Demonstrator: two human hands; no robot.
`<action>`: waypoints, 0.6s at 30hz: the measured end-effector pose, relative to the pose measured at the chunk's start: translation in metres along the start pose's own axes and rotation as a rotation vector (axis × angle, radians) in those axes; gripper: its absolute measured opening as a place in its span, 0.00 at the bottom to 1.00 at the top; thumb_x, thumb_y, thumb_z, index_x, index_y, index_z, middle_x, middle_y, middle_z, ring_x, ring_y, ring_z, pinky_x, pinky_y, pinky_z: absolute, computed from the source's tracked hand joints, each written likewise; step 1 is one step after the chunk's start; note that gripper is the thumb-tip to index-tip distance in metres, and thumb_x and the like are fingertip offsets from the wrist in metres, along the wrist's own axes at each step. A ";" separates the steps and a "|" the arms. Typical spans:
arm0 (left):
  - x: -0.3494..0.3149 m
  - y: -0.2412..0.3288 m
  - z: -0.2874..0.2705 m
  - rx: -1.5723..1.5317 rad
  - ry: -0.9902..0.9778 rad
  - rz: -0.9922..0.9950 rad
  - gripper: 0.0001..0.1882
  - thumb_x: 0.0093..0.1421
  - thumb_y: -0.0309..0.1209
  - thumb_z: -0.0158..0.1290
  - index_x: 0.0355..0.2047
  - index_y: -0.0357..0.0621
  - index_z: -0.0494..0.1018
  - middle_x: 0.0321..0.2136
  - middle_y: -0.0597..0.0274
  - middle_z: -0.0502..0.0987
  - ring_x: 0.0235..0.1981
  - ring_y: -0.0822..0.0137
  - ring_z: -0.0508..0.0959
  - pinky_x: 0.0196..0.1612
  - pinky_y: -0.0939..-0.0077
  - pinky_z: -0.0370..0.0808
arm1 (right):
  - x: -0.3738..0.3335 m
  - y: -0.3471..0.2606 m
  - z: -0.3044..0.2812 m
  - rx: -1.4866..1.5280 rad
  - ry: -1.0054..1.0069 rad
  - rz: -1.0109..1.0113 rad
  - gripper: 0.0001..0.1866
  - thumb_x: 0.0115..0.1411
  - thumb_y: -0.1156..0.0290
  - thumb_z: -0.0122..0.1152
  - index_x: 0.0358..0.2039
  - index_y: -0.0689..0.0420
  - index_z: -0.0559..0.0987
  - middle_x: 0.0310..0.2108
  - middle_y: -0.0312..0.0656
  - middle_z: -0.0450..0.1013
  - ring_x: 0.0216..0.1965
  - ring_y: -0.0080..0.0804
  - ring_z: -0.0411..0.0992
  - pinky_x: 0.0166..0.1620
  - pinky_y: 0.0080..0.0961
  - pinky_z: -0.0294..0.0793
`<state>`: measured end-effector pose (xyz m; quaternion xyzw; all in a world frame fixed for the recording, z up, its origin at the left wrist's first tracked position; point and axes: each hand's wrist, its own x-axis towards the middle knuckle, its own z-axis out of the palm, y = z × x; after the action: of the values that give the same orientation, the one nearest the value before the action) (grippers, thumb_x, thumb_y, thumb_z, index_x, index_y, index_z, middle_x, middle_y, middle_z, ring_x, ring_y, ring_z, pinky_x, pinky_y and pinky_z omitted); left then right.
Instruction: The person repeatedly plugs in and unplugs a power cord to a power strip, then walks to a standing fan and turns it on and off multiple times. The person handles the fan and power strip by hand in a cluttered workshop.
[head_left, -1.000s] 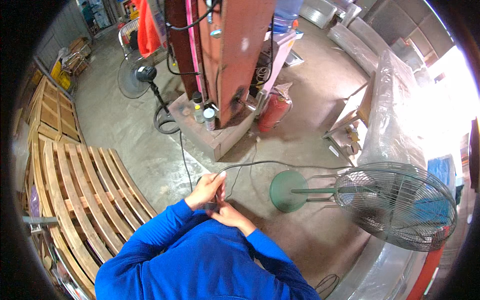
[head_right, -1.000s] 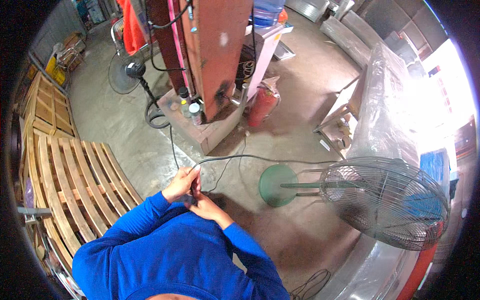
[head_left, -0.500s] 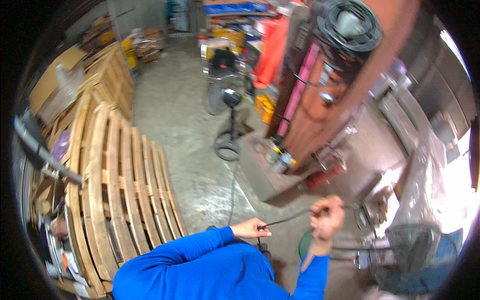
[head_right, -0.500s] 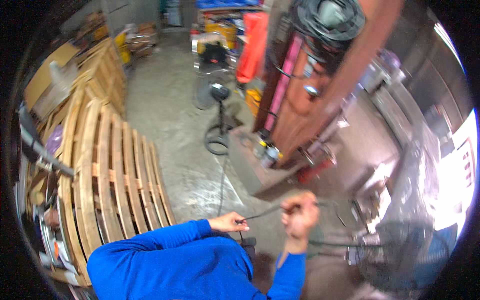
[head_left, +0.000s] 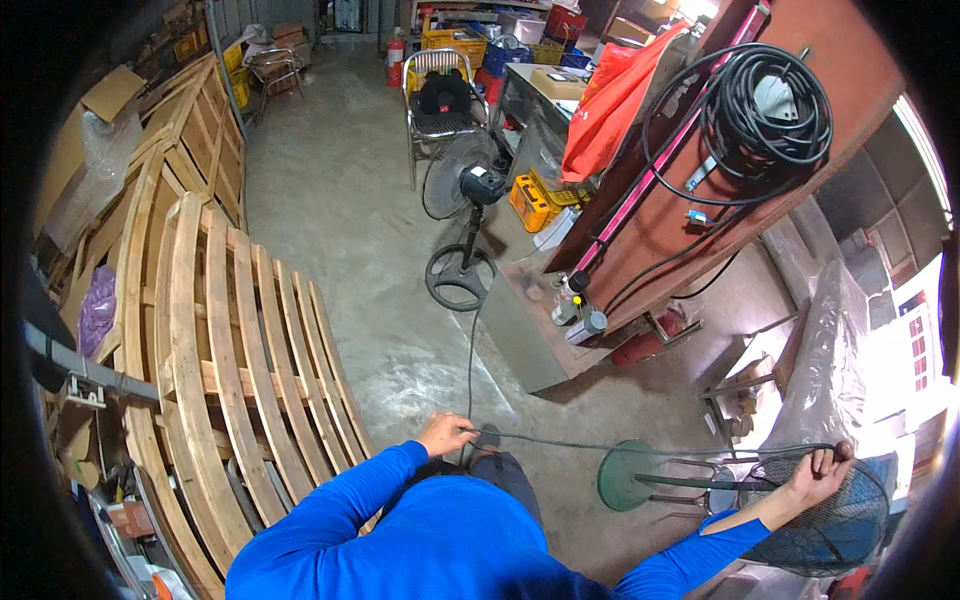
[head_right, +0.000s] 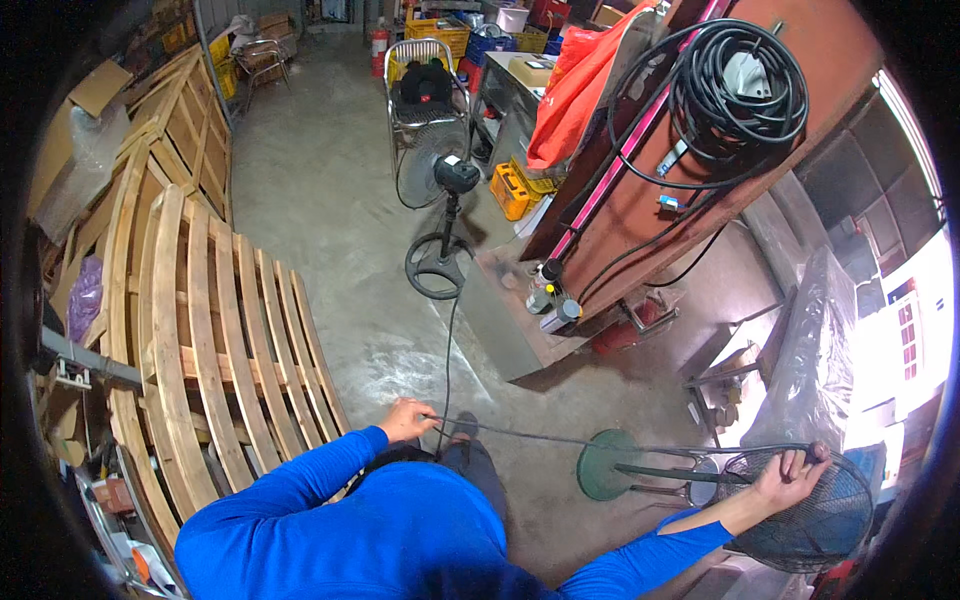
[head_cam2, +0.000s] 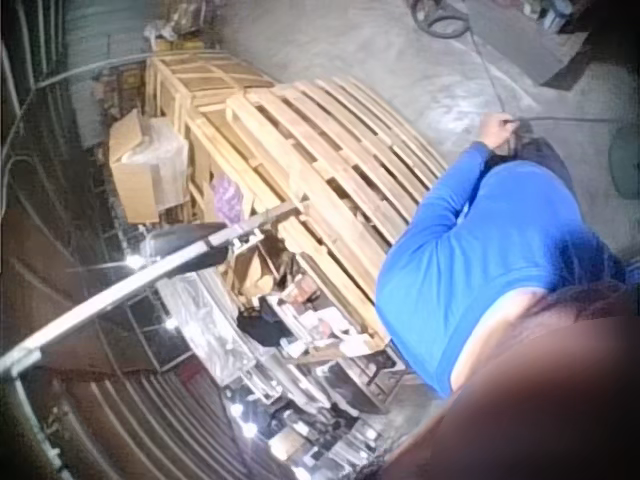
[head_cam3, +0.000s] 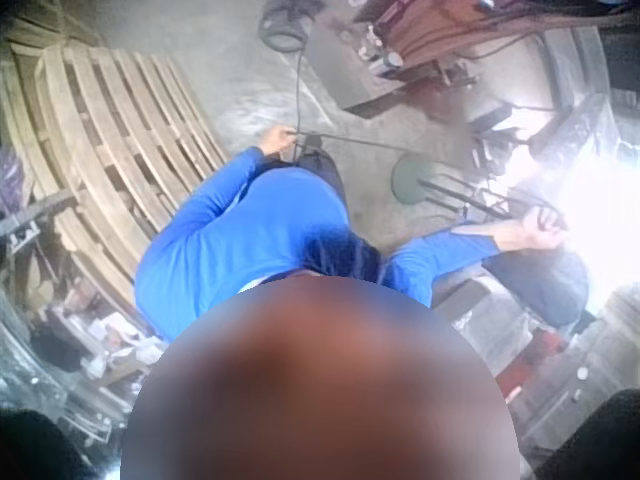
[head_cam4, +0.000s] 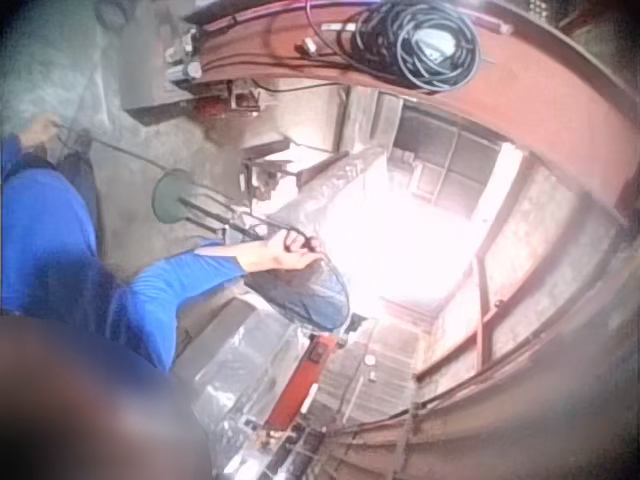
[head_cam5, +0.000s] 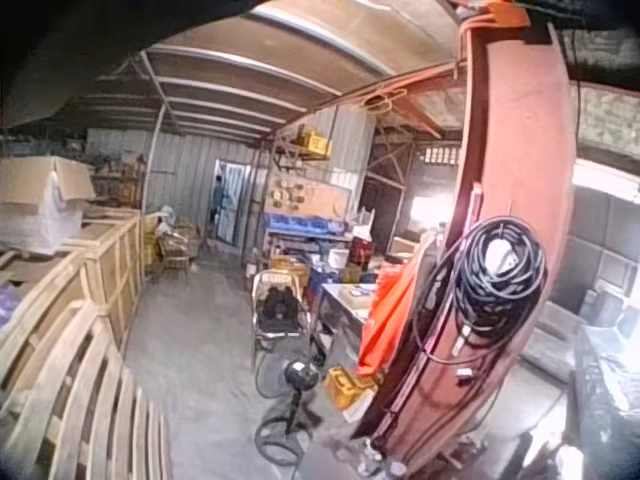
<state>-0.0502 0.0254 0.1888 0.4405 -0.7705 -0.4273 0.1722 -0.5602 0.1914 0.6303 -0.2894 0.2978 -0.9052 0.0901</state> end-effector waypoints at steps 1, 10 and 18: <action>0.004 -0.008 -0.007 0.064 0.018 -0.044 0.08 0.53 0.42 0.59 0.30 0.57 0.81 0.29 0.65 0.80 0.40 0.61 0.76 0.51 0.55 0.64 | 0.006 -0.001 -0.007 -0.049 0.099 -0.038 0.15 0.70 0.60 0.44 0.39 0.60 0.71 0.30 0.37 0.68 0.11 0.16 0.53 0.13 0.15 0.51; 0.077 -0.143 -0.058 0.212 0.140 -0.597 0.09 0.53 0.40 0.56 0.33 0.54 0.79 0.37 0.54 0.78 0.42 0.52 0.77 0.43 0.56 0.73 | 0.059 0.074 -0.101 -0.298 0.293 0.065 0.21 0.68 0.51 0.44 0.41 0.58 0.73 0.37 0.40 0.73 0.18 0.22 0.56 0.19 0.17 0.54; 0.166 -0.114 -0.205 0.133 0.180 -0.501 0.12 0.51 0.39 0.56 0.34 0.48 0.78 0.32 0.50 0.81 0.37 0.48 0.80 0.40 0.55 0.75 | 0.049 0.239 -0.199 -0.597 0.826 0.283 0.24 0.62 0.47 0.49 0.39 0.58 0.73 0.32 0.38 0.71 0.20 0.25 0.66 0.18 0.19 0.63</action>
<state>0.0497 -0.2438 0.1961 0.6639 -0.6455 -0.3644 0.0995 -0.7172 0.0792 0.3813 0.1214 0.5896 -0.7985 0.0000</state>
